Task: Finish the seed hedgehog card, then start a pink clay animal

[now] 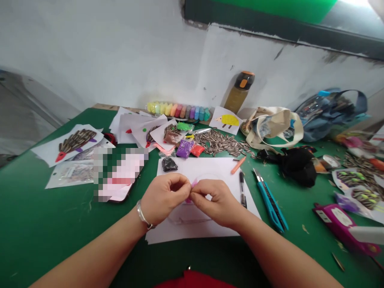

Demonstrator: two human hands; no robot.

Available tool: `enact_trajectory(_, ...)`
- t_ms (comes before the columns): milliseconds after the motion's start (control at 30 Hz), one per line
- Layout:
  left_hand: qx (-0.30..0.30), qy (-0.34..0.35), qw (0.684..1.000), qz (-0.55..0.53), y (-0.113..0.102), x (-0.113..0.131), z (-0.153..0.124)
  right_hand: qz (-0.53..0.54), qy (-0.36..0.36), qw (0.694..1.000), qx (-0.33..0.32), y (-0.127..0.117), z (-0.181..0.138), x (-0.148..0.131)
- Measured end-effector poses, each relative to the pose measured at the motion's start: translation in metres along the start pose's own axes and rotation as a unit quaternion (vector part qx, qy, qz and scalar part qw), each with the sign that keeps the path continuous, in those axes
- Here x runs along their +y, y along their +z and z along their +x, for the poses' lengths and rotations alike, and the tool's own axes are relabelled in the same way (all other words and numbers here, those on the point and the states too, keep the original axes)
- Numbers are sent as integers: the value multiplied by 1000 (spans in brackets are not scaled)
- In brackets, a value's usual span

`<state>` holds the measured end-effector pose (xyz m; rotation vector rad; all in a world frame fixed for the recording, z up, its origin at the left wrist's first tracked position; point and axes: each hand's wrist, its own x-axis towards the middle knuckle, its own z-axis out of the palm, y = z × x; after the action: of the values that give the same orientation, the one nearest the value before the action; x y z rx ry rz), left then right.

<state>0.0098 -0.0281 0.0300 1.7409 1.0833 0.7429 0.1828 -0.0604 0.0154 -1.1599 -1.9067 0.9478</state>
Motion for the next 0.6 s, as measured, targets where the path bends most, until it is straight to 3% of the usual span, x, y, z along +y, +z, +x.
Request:
enact_trajectory(400, 115, 29, 992, 50, 7, -5, -4, 39, 135, 980, 140, 1, 5, 3)
enact_trajectory(600, 128, 63, 986, 87, 12, -1, -7, -48, 111, 974, 193, 1, 4, 8)
